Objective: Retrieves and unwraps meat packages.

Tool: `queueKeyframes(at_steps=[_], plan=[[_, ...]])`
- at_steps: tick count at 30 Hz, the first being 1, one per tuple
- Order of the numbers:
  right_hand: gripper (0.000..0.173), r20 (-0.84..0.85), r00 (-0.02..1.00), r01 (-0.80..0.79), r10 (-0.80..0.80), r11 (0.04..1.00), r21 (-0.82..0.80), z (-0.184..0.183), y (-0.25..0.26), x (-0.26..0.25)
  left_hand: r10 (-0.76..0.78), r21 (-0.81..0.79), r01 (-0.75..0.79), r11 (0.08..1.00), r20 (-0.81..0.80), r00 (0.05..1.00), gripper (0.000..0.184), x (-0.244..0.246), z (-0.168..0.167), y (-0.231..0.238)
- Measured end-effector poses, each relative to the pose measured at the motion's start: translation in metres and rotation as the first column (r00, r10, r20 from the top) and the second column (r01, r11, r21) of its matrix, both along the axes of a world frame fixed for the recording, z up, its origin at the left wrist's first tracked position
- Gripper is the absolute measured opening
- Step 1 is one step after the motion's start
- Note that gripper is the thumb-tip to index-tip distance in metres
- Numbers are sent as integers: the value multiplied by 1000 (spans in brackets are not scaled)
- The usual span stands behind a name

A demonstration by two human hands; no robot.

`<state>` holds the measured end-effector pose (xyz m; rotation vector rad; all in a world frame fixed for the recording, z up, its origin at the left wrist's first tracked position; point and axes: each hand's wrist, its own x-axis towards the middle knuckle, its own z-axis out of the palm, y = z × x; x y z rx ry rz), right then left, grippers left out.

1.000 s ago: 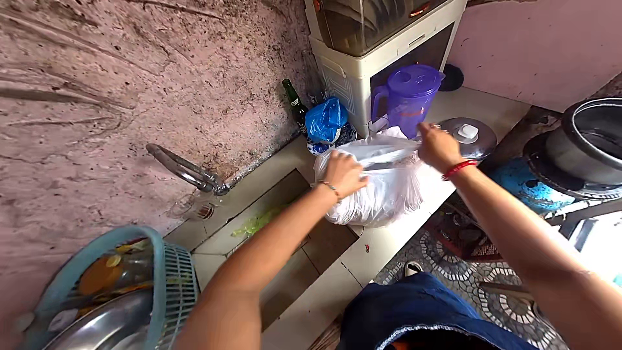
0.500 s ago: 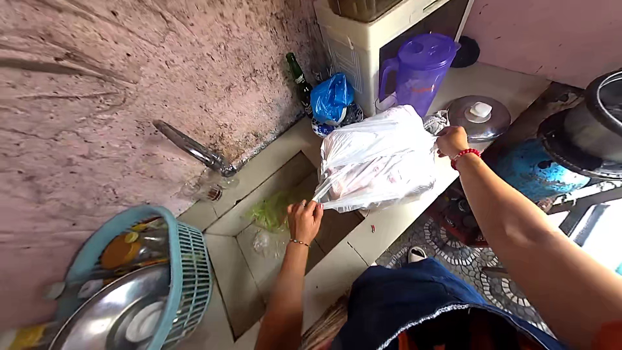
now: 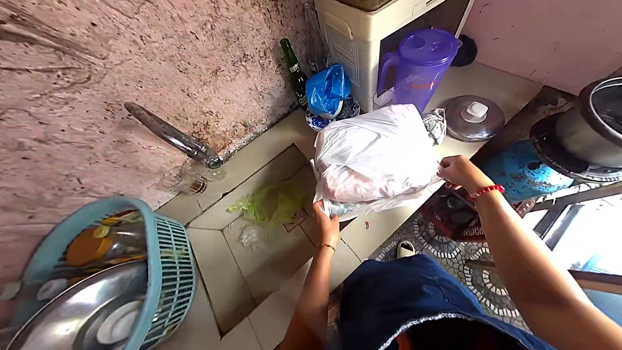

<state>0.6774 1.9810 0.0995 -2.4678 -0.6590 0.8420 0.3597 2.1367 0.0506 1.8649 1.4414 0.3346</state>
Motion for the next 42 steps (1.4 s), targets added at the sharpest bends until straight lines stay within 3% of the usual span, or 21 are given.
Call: queueKeyframes(at_steps=[3, 6, 9, 11, 12, 15, 18, 20, 22, 23, 26, 27, 30, 34, 38, 42], plan=[[25, 49, 999, 11, -12, 1000, 22, -25, 29, 13, -98, 38, 108, 993, -206, 974, 70, 11, -12, 22], [29, -1, 994, 107, -107, 991, 82, -25, 54, 33, -101, 187, 138, 973, -198, 975, 72, 11, -29, 67], [27, 49, 995, 70, -86, 961, 268, -25, 49, 39, -122, 299, 93, 950, 81, 989, 59, 5, -22, 85], [36, 169, 983, -8, -74, 897, 441, -10, 48, 36, -65, 279, -49, 959, 384, 921, 32, 13, -8, 89], [40, 257, 964, -78, -65, 857, 510, -1, 53, 37, -33, 225, -90, 970, 488, 872, 29, 20, 2, 93], [51, 355, 931, -295, 83, 743, 601, 9, 77, 59, -33, 194, -99, 976, 582, 812, 29, 35, 18, 116], [39, 213, 955, -295, 206, 726, 622, 12, 103, 79, -187, 280, 65, 958, 436, 880, 52, 48, 32, 161], [37, 126, 975, -222, 184, 753, 619, 2, 110, 79, -358, 333, 256, 907, 294, 886, 40, 55, 43, 180], [33, 83, 987, -161, 140, 760, 629, 0, 116, 82, -547, 412, 439, 798, 191, 815, 31, 59, 52, 185], [31, 76, 989, -147, 127, 760, 633, 2, 117, 83, -590, 434, 484, 760, 149, 794, 37, 61, 56, 181], [25, 94, 995, -87, 34, 754, 651, -6, 128, 95, -572, 381, 532, 756, -12, 820, 78, 71, 74, 153], [24, 71, 997, -36, -13, 764, 644, -7, 133, 95, -548, 384, 530, 756, -72, 833, 79, 76, 78, 147], [25, -19, 996, 80, -83, 829, 553, -2, 148, 102, -557, 369, 615, 697, -262, 788, 73, 92, 87, 142], [25, -59, 998, 27, 3, 865, 500, 4, 140, 105, -582, 337, 719, 608, -426, 693, 60, 109, 93, 141], [31, -123, 983, -40, 136, 814, 579, 3, 121, 99, -617, 229, 721, 654, -389, 684, 36, 131, 111, 176], [37, -227, 968, 42, 105, 827, 561, 1, 123, 96, -700, 160, 774, 612, -345, 625, 27, 150, 111, 216]])
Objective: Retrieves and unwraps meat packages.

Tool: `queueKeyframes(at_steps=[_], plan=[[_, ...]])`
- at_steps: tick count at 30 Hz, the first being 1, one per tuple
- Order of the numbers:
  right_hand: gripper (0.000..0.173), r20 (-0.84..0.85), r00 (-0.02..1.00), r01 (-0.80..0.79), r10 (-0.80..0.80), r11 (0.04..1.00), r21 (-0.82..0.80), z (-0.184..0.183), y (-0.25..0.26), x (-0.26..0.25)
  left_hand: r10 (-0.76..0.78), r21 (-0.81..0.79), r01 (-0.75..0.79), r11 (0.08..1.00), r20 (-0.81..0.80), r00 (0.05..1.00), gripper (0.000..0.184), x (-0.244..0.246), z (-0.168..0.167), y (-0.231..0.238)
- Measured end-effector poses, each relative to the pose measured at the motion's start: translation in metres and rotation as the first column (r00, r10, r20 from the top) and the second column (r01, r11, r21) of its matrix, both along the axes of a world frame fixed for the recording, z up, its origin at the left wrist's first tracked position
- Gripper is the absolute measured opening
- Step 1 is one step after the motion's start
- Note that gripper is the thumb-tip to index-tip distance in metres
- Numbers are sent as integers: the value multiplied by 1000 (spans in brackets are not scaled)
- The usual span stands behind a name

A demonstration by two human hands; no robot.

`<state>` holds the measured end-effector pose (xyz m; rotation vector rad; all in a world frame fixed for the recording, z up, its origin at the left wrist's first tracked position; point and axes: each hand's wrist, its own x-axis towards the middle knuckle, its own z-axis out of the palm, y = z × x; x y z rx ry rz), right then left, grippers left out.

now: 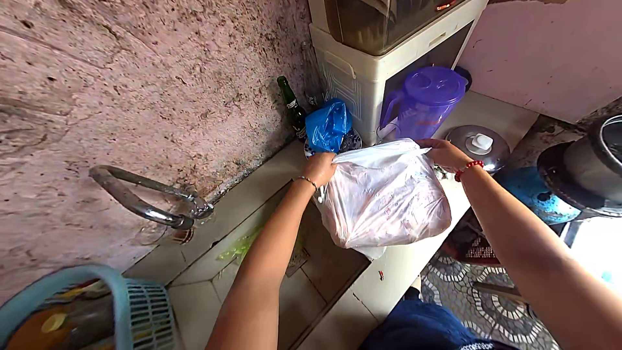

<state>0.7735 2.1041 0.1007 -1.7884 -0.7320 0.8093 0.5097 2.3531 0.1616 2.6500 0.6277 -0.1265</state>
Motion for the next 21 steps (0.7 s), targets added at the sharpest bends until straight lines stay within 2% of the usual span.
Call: queueKeyframes(at_steps=[4, 9, 15, 17, 19, 21], plan=[[39, 6, 999, 51, -51, 989, -141, 9, 8, -4, -23, -32, 21, 999, -50, 998, 24, 17, -2, 25], [30, 101, 980, 191, -173, 960, -206, -2, 20, 1, -61, -98, 46, 994, -158, 986, 35, 43, -22, 56], [27, 44, 983, 181, -176, 933, -310, -25, 36, 26, -56, -246, -9, 969, -256, 965, 36, 57, -52, 58], [26, 50, 994, 105, -93, 912, -397, -34, 43, 34, -52, -266, -24, 964, -273, 961, 36, 57, -58, 58], [25, 129, 984, -33, 123, 835, -550, -42, 50, 45, 4, -284, -75, 956, -244, 970, 38, 53, -59, 55], [30, 231, 957, 3, 174, 792, -610, -49, 55, 49, 84, -329, -140, 934, -180, 980, 42, 42, -55, 52]])
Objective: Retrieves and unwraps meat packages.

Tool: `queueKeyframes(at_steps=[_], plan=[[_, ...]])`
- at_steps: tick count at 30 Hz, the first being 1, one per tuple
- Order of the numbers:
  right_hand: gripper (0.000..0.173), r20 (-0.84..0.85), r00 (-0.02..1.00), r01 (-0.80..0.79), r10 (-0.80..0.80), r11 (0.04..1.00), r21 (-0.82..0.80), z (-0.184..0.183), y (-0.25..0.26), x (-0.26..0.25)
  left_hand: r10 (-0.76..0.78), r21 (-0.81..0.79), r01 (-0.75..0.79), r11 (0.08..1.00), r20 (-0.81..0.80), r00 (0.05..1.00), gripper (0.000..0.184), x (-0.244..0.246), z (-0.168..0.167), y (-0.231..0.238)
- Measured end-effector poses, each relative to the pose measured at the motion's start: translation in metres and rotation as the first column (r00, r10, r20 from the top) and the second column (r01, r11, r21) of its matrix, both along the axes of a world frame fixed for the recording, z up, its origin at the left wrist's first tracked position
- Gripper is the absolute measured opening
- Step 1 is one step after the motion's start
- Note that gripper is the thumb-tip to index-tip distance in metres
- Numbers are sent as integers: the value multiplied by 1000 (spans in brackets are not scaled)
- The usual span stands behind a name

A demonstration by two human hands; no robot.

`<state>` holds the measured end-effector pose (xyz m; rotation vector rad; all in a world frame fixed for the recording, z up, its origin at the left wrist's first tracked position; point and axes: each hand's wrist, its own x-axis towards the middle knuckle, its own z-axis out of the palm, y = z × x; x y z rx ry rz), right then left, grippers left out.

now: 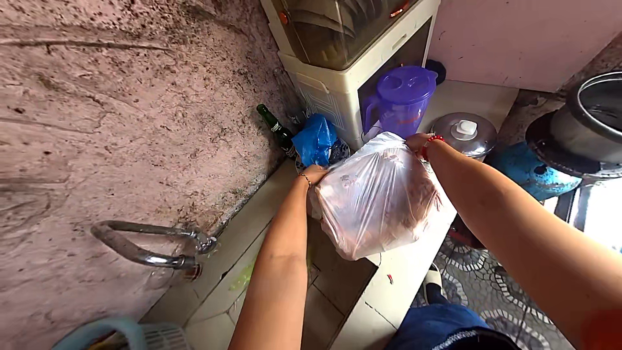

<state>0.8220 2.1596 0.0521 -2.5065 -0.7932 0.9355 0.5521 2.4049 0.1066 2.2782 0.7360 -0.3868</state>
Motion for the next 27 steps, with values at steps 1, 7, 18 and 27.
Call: queueKeyframes(at_steps=[1, 7, 18, 27], plan=[[32, 23, 1000, 1, -2, 1000, 29, 5, -4, -3, 55, -49, -53, 997, 51, 997, 44, -8, 5, -1], [59, -304, 928, 353, -215, 767, 535, 60, -106, -72, 206, 128, -279, 952, 405, 891, 39, -92, 65, -42], [25, 658, 628, -723, 416, 625, 295, 74, -47, -189, -349, 554, 125, 823, 320, 881, 54, -76, 19, -164], [26, 678, 330, -850, 657, 519, -88, 103, -35, -169, -321, 512, 162, 844, 239, 916, 49, -77, 24, -167]])
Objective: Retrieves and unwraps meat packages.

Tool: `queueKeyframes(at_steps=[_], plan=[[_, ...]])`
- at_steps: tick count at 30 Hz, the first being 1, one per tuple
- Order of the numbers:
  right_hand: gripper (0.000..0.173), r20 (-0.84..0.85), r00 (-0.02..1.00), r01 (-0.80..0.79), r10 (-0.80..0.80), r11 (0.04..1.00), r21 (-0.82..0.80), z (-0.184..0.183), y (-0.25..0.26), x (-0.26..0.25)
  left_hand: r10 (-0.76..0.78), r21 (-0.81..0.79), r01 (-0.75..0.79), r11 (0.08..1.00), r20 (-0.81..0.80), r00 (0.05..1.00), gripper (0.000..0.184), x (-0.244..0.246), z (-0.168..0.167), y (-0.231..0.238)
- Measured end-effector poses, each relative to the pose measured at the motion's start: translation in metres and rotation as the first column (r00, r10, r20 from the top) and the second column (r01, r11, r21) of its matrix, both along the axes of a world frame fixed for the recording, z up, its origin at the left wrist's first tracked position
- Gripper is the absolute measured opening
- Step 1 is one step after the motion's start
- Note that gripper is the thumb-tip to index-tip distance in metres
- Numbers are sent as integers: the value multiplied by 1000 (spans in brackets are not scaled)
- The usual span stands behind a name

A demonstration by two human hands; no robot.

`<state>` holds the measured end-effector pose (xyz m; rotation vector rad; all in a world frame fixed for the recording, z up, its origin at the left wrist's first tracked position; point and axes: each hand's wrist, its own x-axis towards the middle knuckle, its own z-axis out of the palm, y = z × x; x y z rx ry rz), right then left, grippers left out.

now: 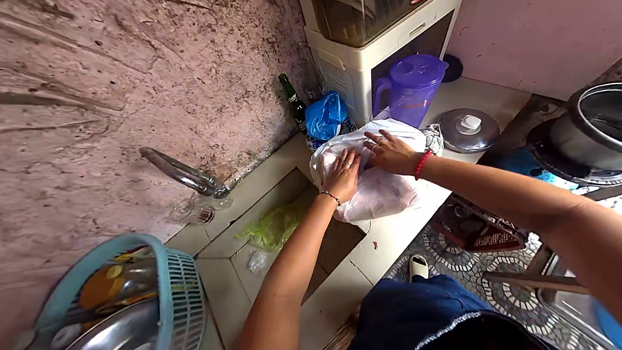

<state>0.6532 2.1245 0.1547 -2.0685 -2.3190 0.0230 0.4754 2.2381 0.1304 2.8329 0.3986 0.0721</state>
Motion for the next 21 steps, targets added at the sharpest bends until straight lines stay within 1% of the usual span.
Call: queueKeyframes(at_steps=[2, 4, 6, 8, 9, 10, 12, 13, 15, 17, 19, 21], plan=[[31, 33, 995, -96, 95, 995, 30, 7, -11, 17, 6, 8, -6, 1000, 9, 1000, 49, -1, 1, 1], [36, 68, 985, -165, 160, 984, 64, 17, -23, 28, -23, 22, 22, 1000, 45, 999, 53, 1, 4, -4], [31, 97, 979, -185, 177, 979, 81, 22, -22, 23, -81, 42, 79, 996, 45, 996, 53, 4, 8, -8], [26, 84, 985, -150, 150, 989, -3, 24, -15, 6, -117, 102, 119, 988, -23, 993, 43, 7, 12, -7], [26, 67, 984, -162, 164, 986, -30, 25, -13, 0, -123, 117, 126, 985, -38, 992, 36, 9, 14, -5], [25, 57, 976, -209, 210, 978, -21, 25, -10, -4, -139, 123, 140, 982, -18, 990, 32, 9, 16, -1], [20, 6, 954, -300, 300, 953, 38, 24, -6, -2, -218, 165, 210, 964, 35, 975, 33, 7, 21, 11], [20, -38, 941, -331, 336, 938, 102, 21, -5, 5, -276, 192, 258, 947, 70, 959, 35, 6, 24, 14], [26, -139, 908, -358, 394, 905, 229, 15, -8, 14, -388, 232, 346, 909, 171, 906, 40, 7, 30, 17], [29, -254, 884, -313, 391, 902, 299, 6, -12, 13, -483, 252, 422, 871, 280, 829, 40, 10, 32, 15], [33, -351, 881, -234, 319, 936, 265, 2, -19, 8, -508, 191, 472, 861, 380, 773, 38, 12, 26, 13], [39, -240, 922, -236, 305, 931, 277, 0, -19, 17, -496, 102, 507, 856, 439, 749, 40, 13, 17, 17]])
